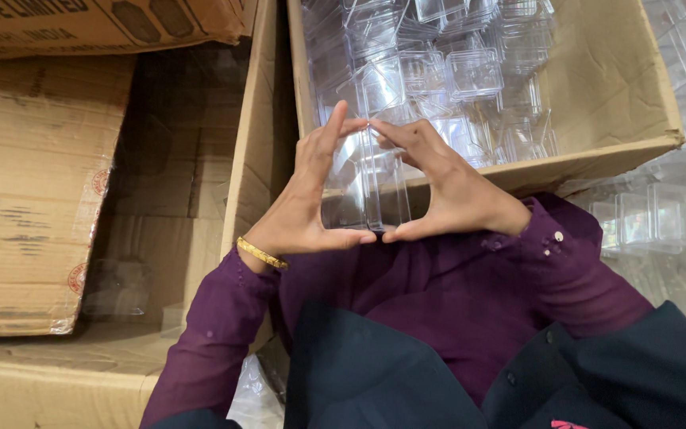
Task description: The person sits on the floor and assembles clear plastic boxes, taking flat or folded box pieces from a large cardboard box, folding and snapping the sides together by hand, and setting the finished boxes aside. The person repeats this cycle continuously throughout the episode.
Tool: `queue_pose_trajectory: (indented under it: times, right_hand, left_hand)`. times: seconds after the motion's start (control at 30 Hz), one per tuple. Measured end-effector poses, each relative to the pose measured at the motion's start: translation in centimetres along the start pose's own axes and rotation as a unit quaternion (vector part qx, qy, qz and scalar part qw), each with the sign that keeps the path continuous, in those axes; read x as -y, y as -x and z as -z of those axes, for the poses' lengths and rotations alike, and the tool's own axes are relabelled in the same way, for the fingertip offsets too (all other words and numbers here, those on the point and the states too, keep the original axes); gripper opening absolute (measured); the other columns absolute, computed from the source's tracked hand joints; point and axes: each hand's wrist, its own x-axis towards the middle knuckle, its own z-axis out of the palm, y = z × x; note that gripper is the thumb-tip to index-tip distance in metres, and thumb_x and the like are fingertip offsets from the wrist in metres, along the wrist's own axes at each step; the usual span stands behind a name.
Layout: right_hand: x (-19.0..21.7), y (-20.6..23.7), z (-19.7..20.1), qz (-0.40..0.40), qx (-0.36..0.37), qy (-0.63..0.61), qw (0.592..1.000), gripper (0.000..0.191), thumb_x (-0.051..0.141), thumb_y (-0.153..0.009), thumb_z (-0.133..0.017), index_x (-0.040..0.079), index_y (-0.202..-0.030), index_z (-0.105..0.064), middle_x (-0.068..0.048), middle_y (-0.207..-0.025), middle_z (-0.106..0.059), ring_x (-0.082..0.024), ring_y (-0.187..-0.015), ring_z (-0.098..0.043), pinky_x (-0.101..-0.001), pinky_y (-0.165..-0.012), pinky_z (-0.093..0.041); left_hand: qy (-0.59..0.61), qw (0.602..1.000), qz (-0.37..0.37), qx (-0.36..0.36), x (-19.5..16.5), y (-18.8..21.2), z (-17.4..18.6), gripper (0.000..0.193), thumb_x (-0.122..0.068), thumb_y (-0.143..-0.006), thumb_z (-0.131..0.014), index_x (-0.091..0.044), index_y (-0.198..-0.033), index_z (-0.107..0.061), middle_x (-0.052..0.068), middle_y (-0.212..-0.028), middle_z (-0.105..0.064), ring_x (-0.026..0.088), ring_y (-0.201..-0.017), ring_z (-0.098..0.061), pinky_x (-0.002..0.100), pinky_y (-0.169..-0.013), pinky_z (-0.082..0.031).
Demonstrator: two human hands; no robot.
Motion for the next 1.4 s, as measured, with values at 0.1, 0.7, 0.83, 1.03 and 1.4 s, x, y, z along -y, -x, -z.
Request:
queue_pose_trajectory:
  times: [0.1, 0.7, 0.83, 1.03, 1.4]
  right_hand:
    - [0.0, -0.1, -0.2, -0.005, -0.006, -0.021, 1.000, 0.124, 0.030, -0.063, -0.096, 0.020, -0.162, -0.024, -0.014, -0.143, -0.041, -0.031, -0.141, -0.047, -0.0471, -0.112, -0.048]
    - [0.6, 0.2, 0.3, 0.039, -0.018, 0.032, 0.999, 0.121, 0.033, -0.064, -0.096, 0.010, -0.162, -0.027, -0.017, -0.145, -0.042, -0.032, -0.139, -0.045, -0.0447, -0.118, -0.040]
    - [0.2, 0.2, 0.2, 0.059, -0.015, 0.035, 0.998, 0.121, 0.033, -0.064, -0.096, 0.010, -0.162, -0.029, -0.017, -0.146, -0.043, -0.033, -0.137, -0.045, -0.0453, -0.117, -0.041]
    - [-0.4, 0.1, -0.2, 0.063, -0.028, 0.047, 0.996, 0.120, 0.033, -0.063, -0.095, 0.010, -0.162, -0.030, -0.017, -0.146, -0.044, -0.032, -0.137, -0.045, -0.0451, -0.115, -0.042]
    - [0.0, -0.1, 0.3, 0.086, -0.033, 0.077, 0.993, 0.121, 0.036, -0.062, -0.096, 0.006, -0.160, -0.033, -0.019, -0.145, -0.049, -0.033, -0.136, -0.052, -0.0431, -0.111, -0.047]
  left_hand:
    - [0.007, 1.000, 0.007, 0.005, 0.0, 0.0, 0.1, 0.133, -0.047, -0.076, -0.091, -0.012, -0.168, -0.002, 0.013, -0.164, -0.036, 0.031, -0.154, -0.034, 0.049, -0.136, -0.027]
    - [-0.013, 1.000, 0.007, 0.007, -0.2, 0.1, 0.1, 0.134, -0.050, -0.078, -0.090, -0.010, -0.167, 0.002, 0.013, -0.164, -0.035, 0.031, -0.154, -0.034, 0.047, -0.132, -0.027]
    - [-0.019, 1.000, 0.013, 0.014, -0.1, 0.2, 0.0, 0.136, -0.052, -0.077, -0.090, -0.010, -0.166, 0.003, 0.014, -0.164, -0.034, 0.032, -0.153, -0.032, 0.049, -0.134, -0.028]
    - [-0.031, 0.999, 0.012, 0.010, 0.2, 0.1, -0.4, 0.139, -0.055, -0.077, -0.089, -0.012, -0.170, 0.005, 0.015, -0.165, -0.031, 0.035, -0.157, -0.031, 0.050, -0.134, -0.031]
    - [-0.069, 0.998, -0.006, 0.005, -0.1, 0.1, -0.4, 0.141, -0.050, -0.076, -0.093, -0.012, -0.168, 0.007, 0.017, -0.165, -0.029, 0.037, -0.156, -0.030, 0.050, -0.132, -0.032]
